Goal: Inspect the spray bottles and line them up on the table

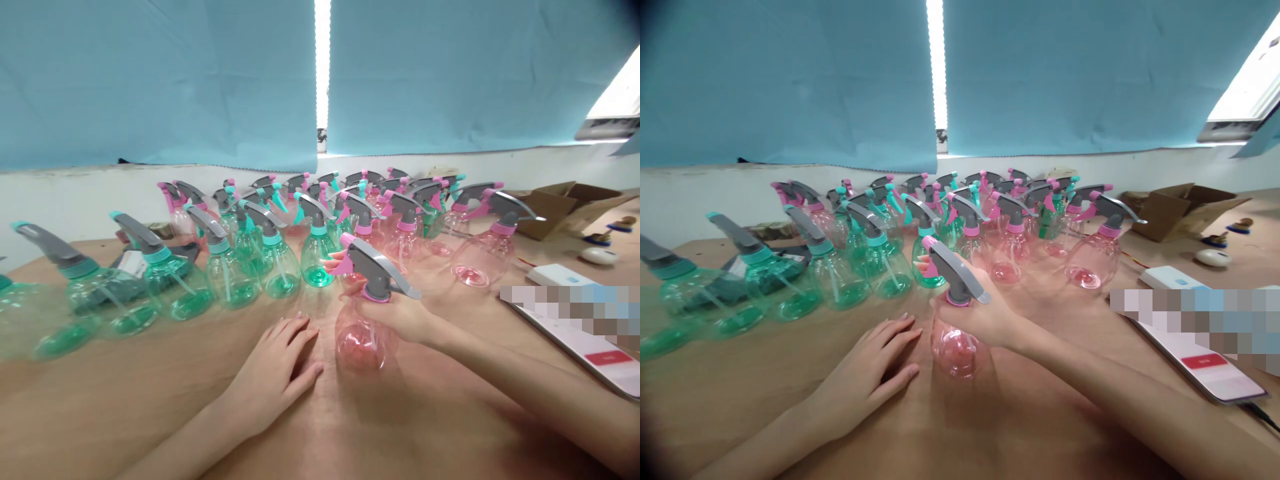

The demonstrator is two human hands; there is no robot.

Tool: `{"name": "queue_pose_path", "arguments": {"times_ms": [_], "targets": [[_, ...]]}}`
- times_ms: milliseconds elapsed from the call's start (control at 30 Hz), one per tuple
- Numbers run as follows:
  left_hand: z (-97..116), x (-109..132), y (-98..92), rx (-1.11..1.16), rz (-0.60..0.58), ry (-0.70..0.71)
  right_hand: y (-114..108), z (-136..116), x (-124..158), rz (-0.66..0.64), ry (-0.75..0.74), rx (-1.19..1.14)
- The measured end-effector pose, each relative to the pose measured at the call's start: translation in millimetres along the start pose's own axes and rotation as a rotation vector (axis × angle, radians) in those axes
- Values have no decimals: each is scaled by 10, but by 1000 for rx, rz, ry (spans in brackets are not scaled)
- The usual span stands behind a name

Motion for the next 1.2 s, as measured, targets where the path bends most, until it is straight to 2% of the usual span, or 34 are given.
{"name": "queue_pose_path", "arguments": {"times_ms": [133,400,867,1033,1200], "targets": [[1,-2,1,0,-2,3,-1,-19,-2,-6,-16,6],[4,-5,-2,2,-12,-6,1,-19,-1,1,52,-17],[-9,-14,6,1,-9,5,-62,-184,-15,-45,-51,-16],[-13,-6,7,0,-7,2,-54,-123,-6,-50,20,54],[3,4,-6,4,7,3,-37,-91,10,-13,-21,66]]}}
Point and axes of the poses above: each hand's wrist, its own x-axis away from the middle knuckle, its own y-axis out of the palm, z = x × y, the point moved 2 cm from there along -x, towards the middle knuckle, and after that the axes turned 7 degrees about z, right-handed, at the moved point
